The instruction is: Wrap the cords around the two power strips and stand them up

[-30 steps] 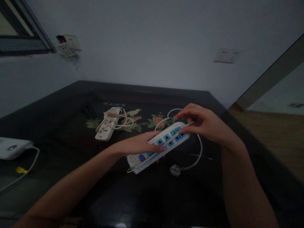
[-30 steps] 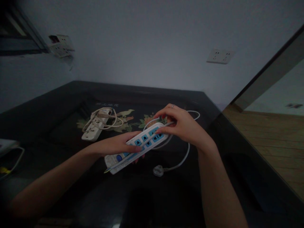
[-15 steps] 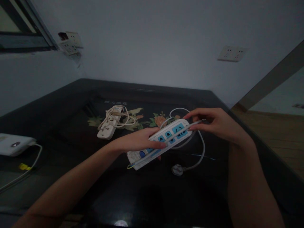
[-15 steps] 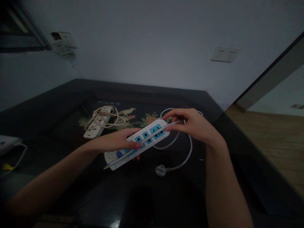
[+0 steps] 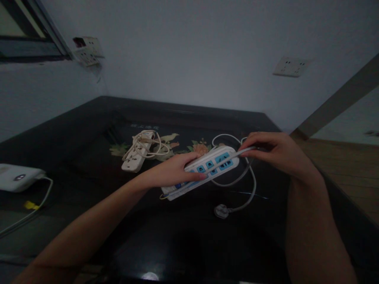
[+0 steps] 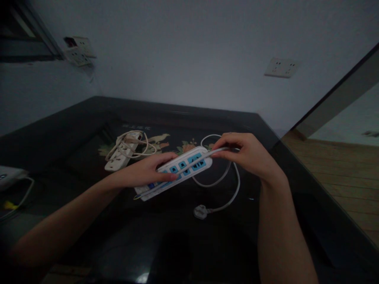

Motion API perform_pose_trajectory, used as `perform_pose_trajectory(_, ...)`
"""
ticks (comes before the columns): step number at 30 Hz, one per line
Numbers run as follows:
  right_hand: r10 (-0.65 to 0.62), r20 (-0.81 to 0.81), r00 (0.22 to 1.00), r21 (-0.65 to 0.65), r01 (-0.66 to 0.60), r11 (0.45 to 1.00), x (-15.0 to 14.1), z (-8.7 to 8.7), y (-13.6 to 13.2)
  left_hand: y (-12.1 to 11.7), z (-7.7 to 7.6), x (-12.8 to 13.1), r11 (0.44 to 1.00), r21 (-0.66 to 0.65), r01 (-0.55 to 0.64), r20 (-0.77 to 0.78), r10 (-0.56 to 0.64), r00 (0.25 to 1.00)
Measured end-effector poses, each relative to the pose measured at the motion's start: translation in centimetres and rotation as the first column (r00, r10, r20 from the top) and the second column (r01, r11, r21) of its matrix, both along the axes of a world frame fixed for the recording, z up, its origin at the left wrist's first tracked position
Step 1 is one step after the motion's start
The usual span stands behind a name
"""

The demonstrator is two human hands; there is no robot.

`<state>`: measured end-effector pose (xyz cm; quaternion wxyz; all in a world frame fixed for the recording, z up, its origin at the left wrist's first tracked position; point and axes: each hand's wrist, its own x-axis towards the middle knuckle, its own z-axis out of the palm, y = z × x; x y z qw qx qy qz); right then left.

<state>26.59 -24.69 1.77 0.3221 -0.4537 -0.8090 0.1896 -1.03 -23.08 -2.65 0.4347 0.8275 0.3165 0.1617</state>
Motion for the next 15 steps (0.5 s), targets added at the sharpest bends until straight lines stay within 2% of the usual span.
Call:
perform_pose_trajectory(5,-0.004,-0.113,0.994,0.027,0.007,1.0,-0.3,-0.1,-0.3,-0.6,0.4,0.1,0.999,0.045,0.013,-0.026,-0.012,1.0)
perform_pose_trajectory(8,0.022,-0.225,0.974,-0.007,-0.024,1.0,-0.9,-0.2,-0.1,-1.4,1.0,0.2,0.997,0.05,0.051,-0.04,-0.049,0.998)
perform_pose_trajectory(11,0.109,-0.336,0.936,-0.074,-0.141,0.987,-1.5,-0.6,0.5,-2.5,1.8,0.4,0.993,0.07,0.098,-0.021,-0.097,0.995)
perform_pose_trajectory(15,0.236,-0.427,0.873,-0.14,-0.322,0.936,-2.8,-1.8,1.2,-3.7,2.5,0.4,0.986,0.119,0.118,0.005,-0.119,0.993)
